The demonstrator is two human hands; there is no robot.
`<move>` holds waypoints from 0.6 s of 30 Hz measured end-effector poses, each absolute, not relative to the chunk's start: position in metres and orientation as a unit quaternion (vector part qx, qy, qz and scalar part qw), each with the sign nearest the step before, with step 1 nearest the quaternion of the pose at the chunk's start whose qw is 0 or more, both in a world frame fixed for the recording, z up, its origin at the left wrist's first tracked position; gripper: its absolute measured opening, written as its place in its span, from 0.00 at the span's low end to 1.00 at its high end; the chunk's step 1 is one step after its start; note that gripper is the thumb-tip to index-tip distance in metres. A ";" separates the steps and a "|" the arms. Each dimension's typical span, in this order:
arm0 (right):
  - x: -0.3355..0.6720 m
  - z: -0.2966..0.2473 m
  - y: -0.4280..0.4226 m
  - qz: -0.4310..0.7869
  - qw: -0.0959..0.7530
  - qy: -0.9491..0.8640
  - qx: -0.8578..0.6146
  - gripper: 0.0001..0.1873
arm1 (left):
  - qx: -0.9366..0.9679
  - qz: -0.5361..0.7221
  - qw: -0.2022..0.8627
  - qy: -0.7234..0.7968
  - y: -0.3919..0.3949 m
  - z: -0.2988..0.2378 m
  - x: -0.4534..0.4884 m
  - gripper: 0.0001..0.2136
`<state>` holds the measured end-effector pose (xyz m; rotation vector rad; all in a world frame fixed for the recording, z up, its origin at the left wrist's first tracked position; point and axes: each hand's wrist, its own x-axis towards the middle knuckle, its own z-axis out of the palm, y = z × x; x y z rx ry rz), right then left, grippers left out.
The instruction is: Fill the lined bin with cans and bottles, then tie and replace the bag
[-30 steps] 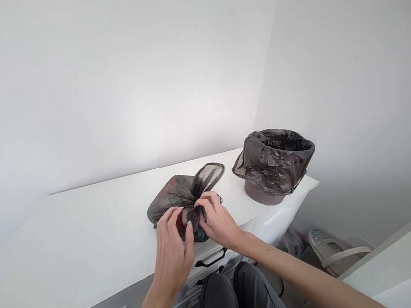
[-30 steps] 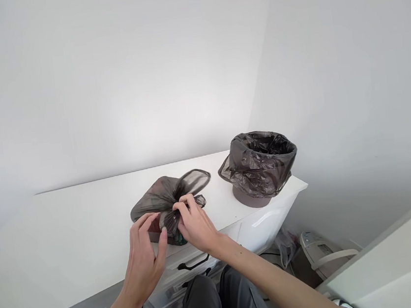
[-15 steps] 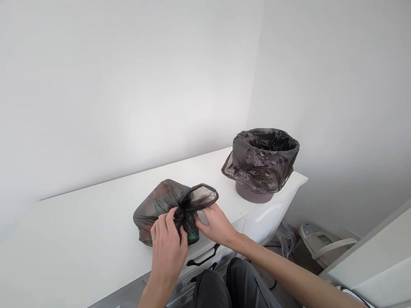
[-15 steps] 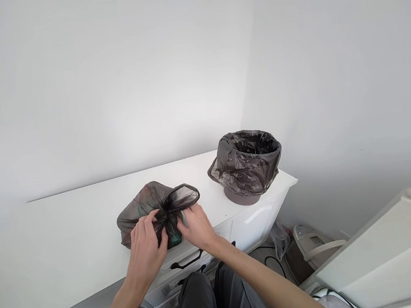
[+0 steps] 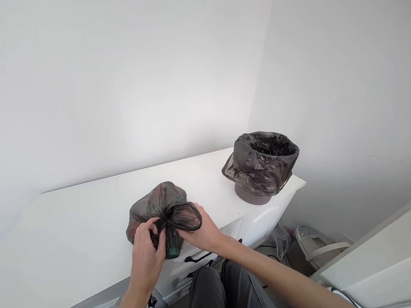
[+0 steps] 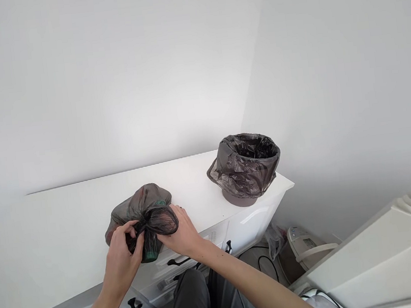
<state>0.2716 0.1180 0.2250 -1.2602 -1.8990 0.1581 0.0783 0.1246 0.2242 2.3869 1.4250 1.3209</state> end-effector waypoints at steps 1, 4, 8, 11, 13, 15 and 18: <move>0.269 0.227 0.118 0.068 0.414 -0.758 -0.498 0.14 | 0.771 0.436 0.036 0.462 0.124 0.226 0.077 0.11; 0.260 0.233 0.117 0.073 0.406 -0.763 -0.498 0.16 | 0.758 0.450 0.058 0.468 0.122 0.231 0.075 0.12; 0.254 0.240 0.119 0.058 0.406 -0.754 -0.514 0.16 | 0.753 0.461 0.074 0.465 0.127 0.238 0.070 0.10; 0.254 0.244 0.123 0.062 0.390 -0.757 -0.521 0.04 | 0.752 0.475 0.062 0.452 0.135 0.244 0.060 0.08; 0.255 0.247 0.125 0.063 0.393 -0.754 -0.522 0.03 | 0.736 0.494 0.054 0.459 0.141 0.249 0.052 0.09; 0.255 0.252 0.126 0.075 0.416 -0.747 -0.514 0.03 | 0.720 0.509 0.053 0.469 0.147 0.256 0.045 0.08; 0.256 0.268 0.125 0.137 0.444 -0.754 -0.464 0.05 | 0.709 0.525 0.077 0.465 0.154 0.269 0.036 0.07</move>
